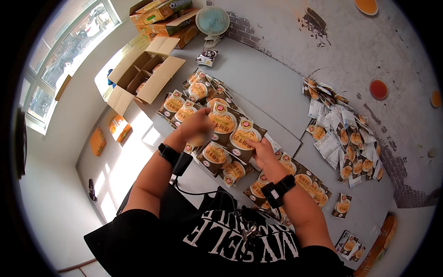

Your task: The person organizes food packages on a table by arranging them into rows and stacking some together.

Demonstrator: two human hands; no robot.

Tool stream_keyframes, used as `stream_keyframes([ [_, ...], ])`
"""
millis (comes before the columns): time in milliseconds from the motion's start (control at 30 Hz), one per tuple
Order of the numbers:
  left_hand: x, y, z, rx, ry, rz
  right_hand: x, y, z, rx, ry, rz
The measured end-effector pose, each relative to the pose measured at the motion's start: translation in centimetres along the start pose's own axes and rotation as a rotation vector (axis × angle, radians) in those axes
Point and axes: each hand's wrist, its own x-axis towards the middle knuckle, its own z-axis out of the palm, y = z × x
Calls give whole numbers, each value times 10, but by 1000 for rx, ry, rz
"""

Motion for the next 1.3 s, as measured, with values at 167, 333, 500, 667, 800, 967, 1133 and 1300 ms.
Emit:
stream_keyframes([
  [167,63,-40,-91,-702,43,-112,80,3,58,75,61,98],
  [333,112,-62,-136,-713,63,-194,147,13,85,137,111,151],
  [500,142,-94,-150,-828,-121,-110,175,11,113,92,54,60],
  [667,176,-125,-133,-135,4,34,138,-3,94,-406,9,-51],
  [800,177,-132,-120,378,111,155,123,0,67,-375,16,-41],
  [967,148,-96,-101,522,377,309,93,1,16,-127,36,-27],
  [1133,87,-46,-28,-275,306,297,7,-17,-73,57,75,-64],
  [1300,39,6,77,-482,75,203,-124,-24,-191,155,304,-191],
])
